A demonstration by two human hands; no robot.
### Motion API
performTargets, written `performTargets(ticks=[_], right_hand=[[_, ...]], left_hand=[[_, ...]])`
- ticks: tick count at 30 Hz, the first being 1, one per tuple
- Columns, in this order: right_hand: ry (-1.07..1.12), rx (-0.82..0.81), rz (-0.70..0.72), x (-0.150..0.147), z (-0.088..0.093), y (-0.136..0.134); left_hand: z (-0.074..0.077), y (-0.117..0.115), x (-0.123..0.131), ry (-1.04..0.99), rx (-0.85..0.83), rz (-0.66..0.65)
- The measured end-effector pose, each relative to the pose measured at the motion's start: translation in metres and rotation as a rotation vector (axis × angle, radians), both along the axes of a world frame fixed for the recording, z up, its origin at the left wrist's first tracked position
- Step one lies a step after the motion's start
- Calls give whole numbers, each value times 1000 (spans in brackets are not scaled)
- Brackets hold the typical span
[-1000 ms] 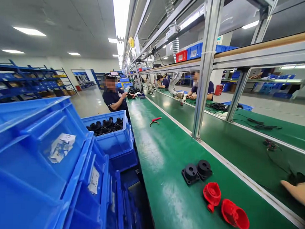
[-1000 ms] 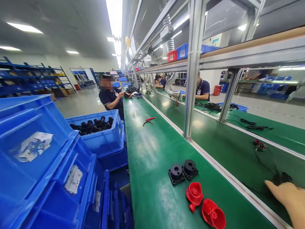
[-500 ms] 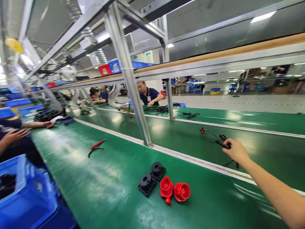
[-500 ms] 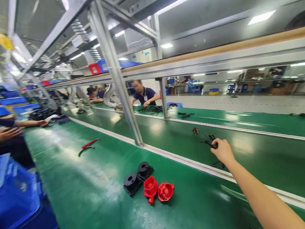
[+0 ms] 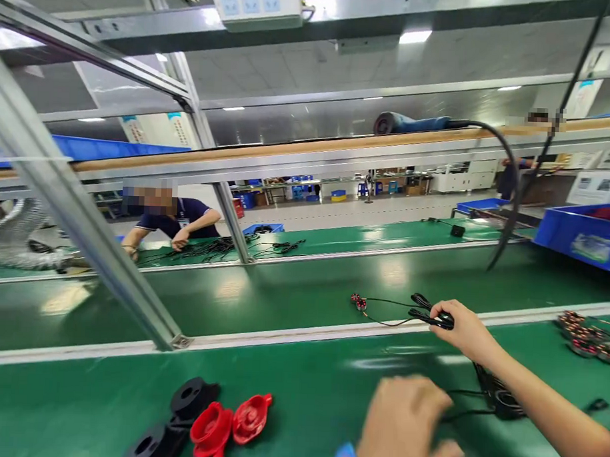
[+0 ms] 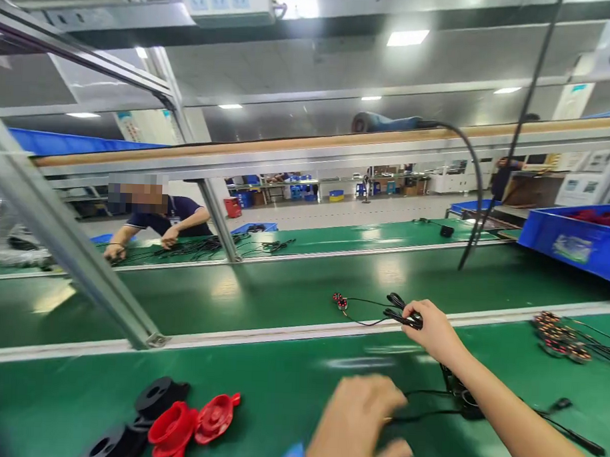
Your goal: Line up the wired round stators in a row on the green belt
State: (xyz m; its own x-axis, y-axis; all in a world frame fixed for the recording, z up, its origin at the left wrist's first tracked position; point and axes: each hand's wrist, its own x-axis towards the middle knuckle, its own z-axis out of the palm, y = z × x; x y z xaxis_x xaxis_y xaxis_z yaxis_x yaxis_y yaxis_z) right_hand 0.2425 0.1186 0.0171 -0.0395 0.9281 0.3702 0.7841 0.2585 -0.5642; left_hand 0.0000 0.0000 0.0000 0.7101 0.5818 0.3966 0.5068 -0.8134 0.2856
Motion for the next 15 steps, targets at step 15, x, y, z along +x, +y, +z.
performTargets(ticks=[15], right_hand=[[-16,-4,-89,80,-9,-21]], left_hand=[[-16,243,27,337,-256,387]])
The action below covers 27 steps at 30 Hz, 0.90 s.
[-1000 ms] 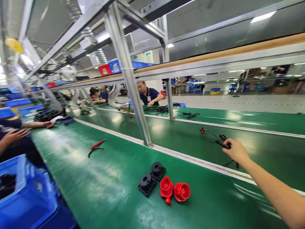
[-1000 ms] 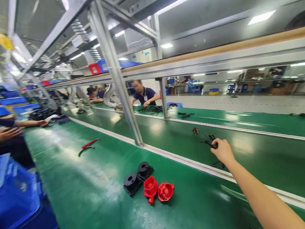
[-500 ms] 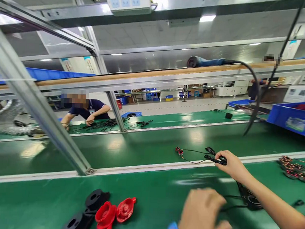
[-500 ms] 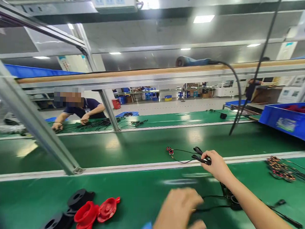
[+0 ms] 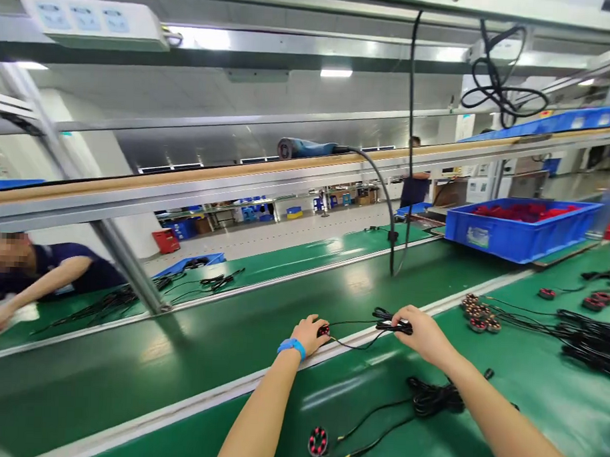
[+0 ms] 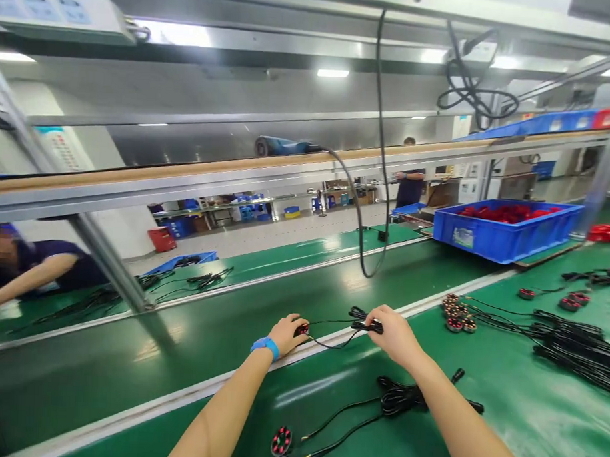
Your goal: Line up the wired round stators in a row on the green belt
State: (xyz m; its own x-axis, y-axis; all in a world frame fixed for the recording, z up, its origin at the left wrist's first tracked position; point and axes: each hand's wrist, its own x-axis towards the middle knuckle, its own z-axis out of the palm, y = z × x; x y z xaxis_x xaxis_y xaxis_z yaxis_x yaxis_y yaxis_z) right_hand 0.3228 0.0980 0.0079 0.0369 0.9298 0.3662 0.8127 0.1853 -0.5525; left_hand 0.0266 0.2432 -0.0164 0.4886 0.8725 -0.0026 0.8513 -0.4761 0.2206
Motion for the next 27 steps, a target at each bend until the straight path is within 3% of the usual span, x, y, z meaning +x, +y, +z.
performTargets(ticks=[3,6,10,13,16,21,27], right_hand=[[-8,-13,-38,5,5,0],[-9,-43,-41,19,8,0],[18,-139,66,44,9,-5],[62,-262,223,57,3,-5],[29,-405,287,62,-8,-1],[17,-402,264,62,-18,7],[161,-255,246,48,-8,5]], left_hand=[[9,7,12,16,-1,-58],[22,-4,12,15,5,-81],[29,-57,-3,-17,9,-74],[24,-104,-16,-38,-40,-49],[16,-132,-32,-78,-100,-32],[9,-134,-59,-196,-129,-88],[-1,-116,-69,-261,-97,-120]])
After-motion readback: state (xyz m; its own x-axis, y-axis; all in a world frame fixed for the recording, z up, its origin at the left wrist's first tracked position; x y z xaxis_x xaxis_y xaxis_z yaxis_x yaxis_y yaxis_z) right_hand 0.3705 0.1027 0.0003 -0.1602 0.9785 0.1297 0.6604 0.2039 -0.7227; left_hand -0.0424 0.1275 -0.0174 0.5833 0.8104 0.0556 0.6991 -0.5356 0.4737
